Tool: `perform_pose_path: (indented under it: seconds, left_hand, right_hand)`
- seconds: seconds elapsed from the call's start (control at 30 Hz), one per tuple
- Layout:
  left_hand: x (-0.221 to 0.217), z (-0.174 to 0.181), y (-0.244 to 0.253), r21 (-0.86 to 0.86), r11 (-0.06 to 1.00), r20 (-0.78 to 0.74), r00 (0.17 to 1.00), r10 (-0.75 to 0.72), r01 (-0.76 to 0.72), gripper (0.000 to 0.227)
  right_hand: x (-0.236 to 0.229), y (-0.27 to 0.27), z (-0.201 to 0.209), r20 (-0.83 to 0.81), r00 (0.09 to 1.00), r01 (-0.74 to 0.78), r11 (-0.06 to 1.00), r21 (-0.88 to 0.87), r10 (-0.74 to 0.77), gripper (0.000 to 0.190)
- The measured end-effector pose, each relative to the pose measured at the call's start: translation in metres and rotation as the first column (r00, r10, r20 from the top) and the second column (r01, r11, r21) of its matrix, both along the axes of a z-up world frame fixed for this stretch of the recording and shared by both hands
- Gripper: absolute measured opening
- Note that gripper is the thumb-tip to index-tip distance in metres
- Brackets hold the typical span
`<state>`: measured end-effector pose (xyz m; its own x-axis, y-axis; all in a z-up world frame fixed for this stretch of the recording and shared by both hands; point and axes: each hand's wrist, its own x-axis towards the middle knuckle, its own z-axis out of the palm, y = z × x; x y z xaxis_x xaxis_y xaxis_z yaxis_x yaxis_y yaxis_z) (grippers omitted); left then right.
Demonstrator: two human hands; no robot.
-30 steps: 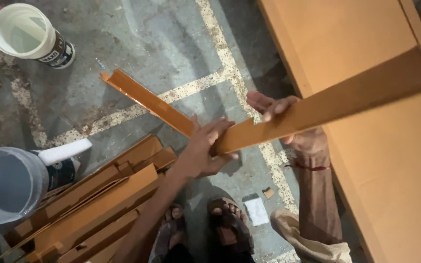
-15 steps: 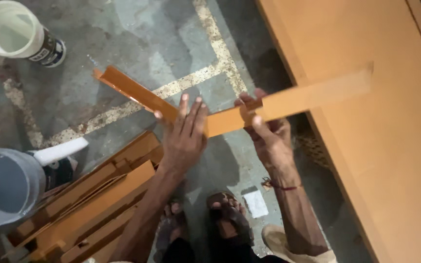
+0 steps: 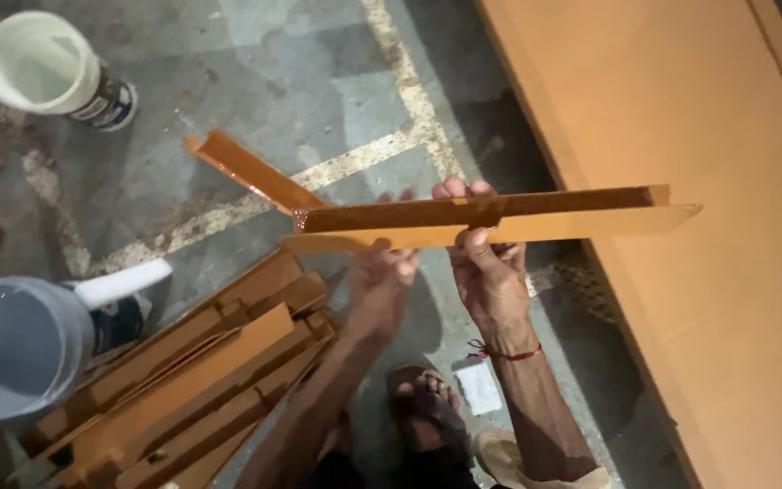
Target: The person applies a white substance from a tube onto the edges of thin wooden strips. They then press two strips together to form a joint, aligning the pieces carefully. The person repeats this process, handling multiple wooden strips and assembling them into frame-like structures on the floor.
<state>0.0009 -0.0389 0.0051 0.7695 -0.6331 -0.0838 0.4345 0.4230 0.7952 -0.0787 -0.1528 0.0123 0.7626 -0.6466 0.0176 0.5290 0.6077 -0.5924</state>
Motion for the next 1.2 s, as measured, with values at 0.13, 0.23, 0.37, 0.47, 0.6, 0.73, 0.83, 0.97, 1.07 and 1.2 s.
perform_pose_path:
  seconds: [0.13,0.23,0.37,0.47,0.6,0.73,0.83,0.97,1.07,1.2]
  left_hand:
    - [-0.001,0.001,-0.014,-0.232,0.971,-0.297,0.955,-0.012,-0.060,0.052]
    - [-0.002,0.003,-0.022,-0.229,0.954,-0.341,0.934,0.106,-0.192,0.037]
    - [0.002,-0.009,-0.032,-0.083,0.959,-0.298,0.925,0.236,-0.272,0.025]
    - [0.006,-0.017,-0.040,-0.121,0.944,-0.277,0.923,0.266,-0.308,0.021]
    - [0.011,-0.013,-0.039,-0.144,0.943,-0.249,0.933,0.259,-0.300,0.022]
    - [0.025,-0.007,-0.029,0.017,0.966,-0.207,0.944,0.257,-0.259,0.032]
    - [0.032,-0.006,-0.015,0.061,0.989,-0.119,0.983,0.142,-0.136,0.040]
    - [0.018,-0.010,-0.012,-0.082,0.984,-0.099,0.984,0.149,-0.157,0.041]
    - [0.010,-0.014,-0.019,-0.057,0.989,0.046,0.989,0.139,-0.136,0.043]
    - [0.000,-0.015,-0.028,0.064,0.990,0.135,0.984,0.114,-0.124,0.040]
  right_hand:
    - [0.005,0.014,-0.002,-0.037,0.999,0.025,0.996,0.082,-0.022,0.046]
    - [0.010,0.015,-0.005,-0.042,0.997,0.064,0.996,0.069,-0.062,0.037]
    - [0.016,0.014,-0.016,-0.127,0.984,0.139,0.984,0.108,-0.125,0.028]
    - [0.027,0.011,-0.021,-0.155,0.976,0.175,0.976,0.131,-0.154,0.023]
    - [0.031,0.005,-0.016,-0.177,0.980,0.105,0.989,0.102,-0.086,0.026]
    - [0.014,0.002,-0.011,-0.193,0.980,-0.026,0.995,0.095,0.044,0.041]
    - [0.006,0.003,-0.012,-0.148,0.989,-0.003,0.994,0.111,0.020,0.025]
    - [0.007,0.005,-0.016,-0.101,0.994,0.049,0.987,0.151,-0.034,0.024]
    - [0.011,0.007,-0.015,-0.161,0.985,0.085,0.987,0.134,-0.062,0.020]
    - [0.016,0.016,-0.008,-0.198,0.977,0.093,0.992,0.086,-0.074,0.017]
